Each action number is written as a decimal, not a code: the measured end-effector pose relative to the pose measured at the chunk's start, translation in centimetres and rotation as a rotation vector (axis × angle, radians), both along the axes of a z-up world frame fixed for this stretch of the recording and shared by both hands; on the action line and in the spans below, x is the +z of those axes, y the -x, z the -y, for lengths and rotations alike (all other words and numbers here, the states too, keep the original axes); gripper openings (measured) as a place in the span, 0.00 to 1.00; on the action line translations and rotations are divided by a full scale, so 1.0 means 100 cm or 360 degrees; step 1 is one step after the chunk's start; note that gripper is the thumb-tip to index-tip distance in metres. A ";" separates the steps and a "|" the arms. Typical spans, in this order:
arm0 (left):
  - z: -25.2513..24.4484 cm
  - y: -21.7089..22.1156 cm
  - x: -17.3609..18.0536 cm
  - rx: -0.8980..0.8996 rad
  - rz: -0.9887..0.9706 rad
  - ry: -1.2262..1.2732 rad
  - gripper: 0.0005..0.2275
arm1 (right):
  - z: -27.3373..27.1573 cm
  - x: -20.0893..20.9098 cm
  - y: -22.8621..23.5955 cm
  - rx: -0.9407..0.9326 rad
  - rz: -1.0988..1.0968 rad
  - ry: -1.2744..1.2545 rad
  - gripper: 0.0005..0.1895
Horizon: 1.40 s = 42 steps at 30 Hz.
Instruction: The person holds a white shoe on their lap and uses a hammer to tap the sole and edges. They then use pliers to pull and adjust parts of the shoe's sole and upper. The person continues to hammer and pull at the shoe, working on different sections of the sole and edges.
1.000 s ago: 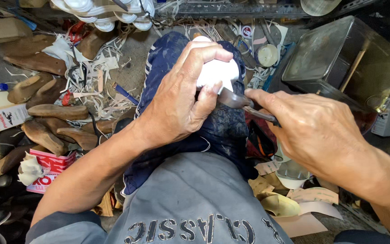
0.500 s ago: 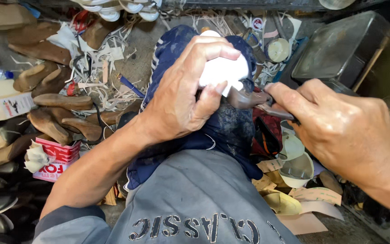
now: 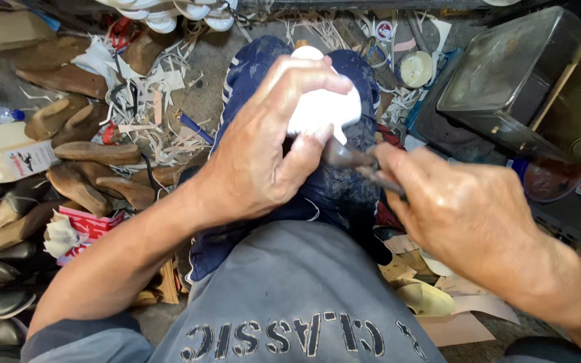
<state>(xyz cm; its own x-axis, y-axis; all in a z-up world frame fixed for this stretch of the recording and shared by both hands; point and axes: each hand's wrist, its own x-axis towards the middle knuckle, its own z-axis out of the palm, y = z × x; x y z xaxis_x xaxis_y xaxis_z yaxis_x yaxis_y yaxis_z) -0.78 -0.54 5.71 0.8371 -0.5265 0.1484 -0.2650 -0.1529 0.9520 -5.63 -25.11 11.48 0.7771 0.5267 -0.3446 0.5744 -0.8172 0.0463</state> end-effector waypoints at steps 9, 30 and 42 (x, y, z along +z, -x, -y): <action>-0.004 -0.006 -0.010 0.0014 0.0162 0.0023 0.13 | 0.011 -0.008 -0.033 -0.0187 -0.0560 -0.0692 0.18; -0.004 -0.001 0.001 -0.0022 0.0019 -0.0123 0.15 | -0.001 -0.029 0.009 -0.0150 -0.0088 -0.0295 0.17; -0.012 -0.020 -0.004 0.0133 0.0148 -0.0228 0.15 | -0.018 -0.069 -0.013 -0.0106 0.0159 -0.0950 0.14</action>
<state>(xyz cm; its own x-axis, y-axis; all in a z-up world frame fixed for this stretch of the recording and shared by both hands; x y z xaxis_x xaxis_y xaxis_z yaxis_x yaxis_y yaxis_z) 1.20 0.70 5.36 0.8649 -0.4771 0.1559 -0.3317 -0.3102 0.8909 -4.36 -23.26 4.58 0.8284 0.5556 0.0714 0.5376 -0.7529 -0.3797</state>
